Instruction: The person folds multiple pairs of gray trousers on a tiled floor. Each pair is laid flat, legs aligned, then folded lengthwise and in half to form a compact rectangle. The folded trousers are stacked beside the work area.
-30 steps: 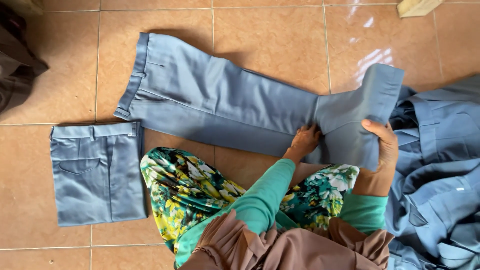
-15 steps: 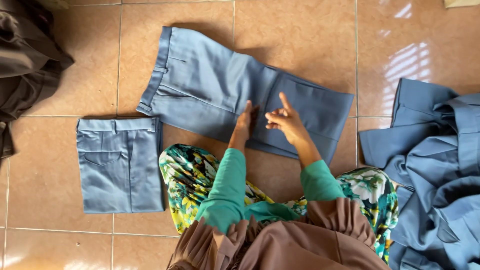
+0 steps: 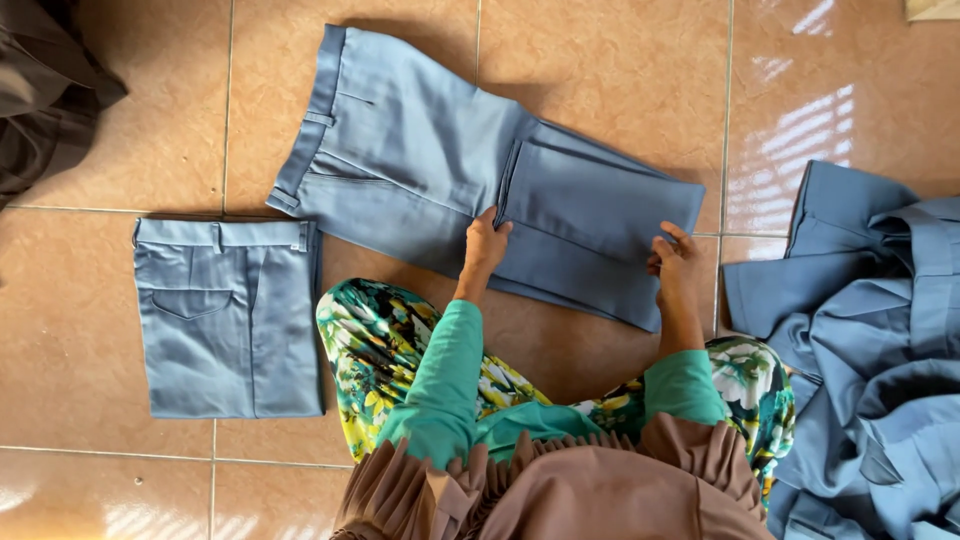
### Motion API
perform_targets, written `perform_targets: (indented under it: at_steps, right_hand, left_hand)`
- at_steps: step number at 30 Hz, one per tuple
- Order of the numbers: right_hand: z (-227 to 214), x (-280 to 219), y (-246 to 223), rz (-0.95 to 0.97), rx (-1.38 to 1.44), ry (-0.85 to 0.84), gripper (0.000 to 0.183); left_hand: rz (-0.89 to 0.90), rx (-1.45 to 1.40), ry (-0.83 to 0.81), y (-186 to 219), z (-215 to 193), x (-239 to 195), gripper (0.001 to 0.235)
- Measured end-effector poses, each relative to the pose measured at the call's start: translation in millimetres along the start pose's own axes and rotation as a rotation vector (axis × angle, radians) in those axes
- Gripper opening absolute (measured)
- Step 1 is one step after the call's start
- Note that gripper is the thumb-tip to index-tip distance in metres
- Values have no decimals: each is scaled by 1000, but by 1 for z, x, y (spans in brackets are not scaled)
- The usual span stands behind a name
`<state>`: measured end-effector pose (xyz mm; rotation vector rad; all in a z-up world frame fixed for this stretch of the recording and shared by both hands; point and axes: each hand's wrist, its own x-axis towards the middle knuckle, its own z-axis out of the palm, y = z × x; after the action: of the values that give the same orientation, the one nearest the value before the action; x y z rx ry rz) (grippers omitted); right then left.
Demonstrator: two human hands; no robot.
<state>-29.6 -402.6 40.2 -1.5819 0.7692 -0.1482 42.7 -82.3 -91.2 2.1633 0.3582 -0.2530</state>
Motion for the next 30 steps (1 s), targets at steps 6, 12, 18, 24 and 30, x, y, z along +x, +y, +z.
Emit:
perform_targets:
  at_steps: [6, 12, 18, 24, 30]
  right_hand:
    - [18, -20, -19, -97, -93, -24, 29]
    - [73, -23, 3, -934, -549, 45, 36]
    - [90, -3, 22, -1042, -1176, 108, 49]
    - [-6, 72, 15, -430, -1178, 73, 60]
    - [50, 22, 0, -666, -1102, 124, 57]
  left_hand:
    - [75, 238, 92, 83, -52, -53, 67]
    - [750, 443, 131, 103, 27, -79, 56]
    - [824, 634, 285, 96, 29, -42, 56]
    - [747, 763, 414, 86, -16, -5, 52]
    - [727, 734, 342, 119, 23, -50, 67]
